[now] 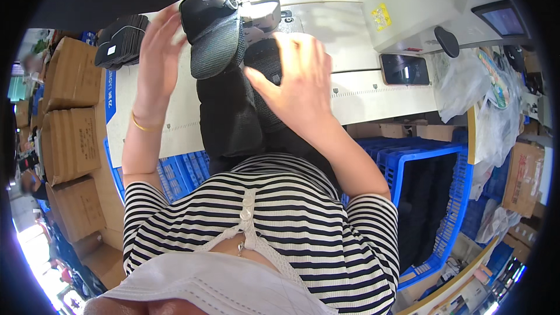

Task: The person aligns fabric shoe components and feeds them along the needle of a sewing machine to stitch the edges, setting the pieces on the table and retrieving more pieces from a bin.

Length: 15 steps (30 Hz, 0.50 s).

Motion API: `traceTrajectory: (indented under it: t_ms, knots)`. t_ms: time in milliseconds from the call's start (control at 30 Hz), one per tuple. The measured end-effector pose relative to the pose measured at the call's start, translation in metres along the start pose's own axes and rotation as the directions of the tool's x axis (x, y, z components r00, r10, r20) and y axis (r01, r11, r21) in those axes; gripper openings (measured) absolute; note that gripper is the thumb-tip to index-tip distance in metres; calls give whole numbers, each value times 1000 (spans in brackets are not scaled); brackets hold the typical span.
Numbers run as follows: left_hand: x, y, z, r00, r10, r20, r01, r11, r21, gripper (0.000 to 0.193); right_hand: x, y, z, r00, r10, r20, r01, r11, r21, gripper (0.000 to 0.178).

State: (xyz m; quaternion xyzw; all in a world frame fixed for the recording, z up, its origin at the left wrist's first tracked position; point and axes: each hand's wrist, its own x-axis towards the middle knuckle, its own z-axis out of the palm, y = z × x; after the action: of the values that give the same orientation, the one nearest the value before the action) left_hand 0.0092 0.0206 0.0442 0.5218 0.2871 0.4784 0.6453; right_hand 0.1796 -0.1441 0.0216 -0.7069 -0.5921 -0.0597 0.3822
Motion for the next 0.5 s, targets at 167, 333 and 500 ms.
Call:
traceTrajectory:
  t_ms: [167,333,500]
  knots:
    - [37,21,26,954,-275,118,243,942,233,43,-26,19,10,985,113,131,-101,990,-93,70]
    - [35,14,14,951,134,279,-289,708,645,49,-30,26,21,996,78,36,-77,996,-33,63]
    - [-22,-1,-8,909,-213,357,-266,363,893,57,-36,29,24,993,93,-71,-99,992,-80,55]
